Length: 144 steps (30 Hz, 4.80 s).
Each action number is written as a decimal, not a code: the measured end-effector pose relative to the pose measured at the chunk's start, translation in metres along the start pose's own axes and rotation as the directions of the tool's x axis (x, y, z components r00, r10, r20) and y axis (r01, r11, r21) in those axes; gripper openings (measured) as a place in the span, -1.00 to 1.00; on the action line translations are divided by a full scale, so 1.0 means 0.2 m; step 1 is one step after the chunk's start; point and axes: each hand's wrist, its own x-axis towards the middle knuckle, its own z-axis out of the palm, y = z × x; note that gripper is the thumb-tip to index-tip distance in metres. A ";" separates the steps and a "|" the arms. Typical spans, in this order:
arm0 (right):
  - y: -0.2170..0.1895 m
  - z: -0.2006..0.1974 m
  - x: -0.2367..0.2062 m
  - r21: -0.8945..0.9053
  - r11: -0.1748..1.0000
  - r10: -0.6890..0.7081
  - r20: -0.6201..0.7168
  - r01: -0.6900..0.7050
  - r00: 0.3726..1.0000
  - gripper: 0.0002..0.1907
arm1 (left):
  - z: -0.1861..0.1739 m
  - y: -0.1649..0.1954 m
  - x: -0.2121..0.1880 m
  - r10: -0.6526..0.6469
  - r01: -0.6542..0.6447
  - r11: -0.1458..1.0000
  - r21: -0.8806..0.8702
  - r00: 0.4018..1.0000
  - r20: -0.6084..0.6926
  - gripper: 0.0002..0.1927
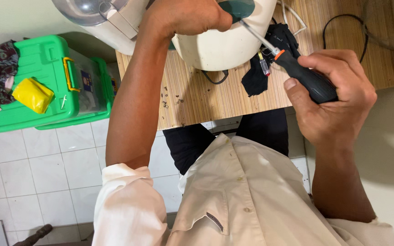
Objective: The person services a rice cooker on a wooden table, using a screwdriver to unscrew and detach the teal side handle and latch parts from the cooker body, working on the screws one at a time and setting removed pieces on the table.
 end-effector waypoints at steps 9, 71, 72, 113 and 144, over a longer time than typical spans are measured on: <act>-0.01 0.07 0.02 0.008 0.999 0.041 -0.009 -0.041 0.999 -0.77 | 0.02 -0.06 -0.01 0.036 -0.037 0.995 -0.091 0.999 -0.014 -0.81; 0.18 0.14 -0.71 0.445 0.323 0.769 0.391 -0.835 0.506 -0.84 | 0.59 0.10 -0.28 0.220 -0.127 0.909 -0.397 0.956 0.197 -0.94; 0.21 0.13 -0.69 0.538 0.146 0.730 0.508 -0.830 0.458 -0.83 | 0.58 0.10 -0.28 0.231 -0.135 0.900 -0.415 0.954 0.189 -0.96; 0.24 0.10 -0.62 0.472 0.215 0.752 0.479 -0.855 0.453 -0.80 | 0.57 0.12 -0.28 0.323 -0.242 0.848 -0.472 0.942 0.097 -0.93; 0.34 0.19 -0.84 0.373 0.566 0.510 0.542 -0.736 0.667 -0.77 | 0.54 0.09 -0.55 0.152 -0.416 0.744 -0.523 0.867 -0.474 -0.96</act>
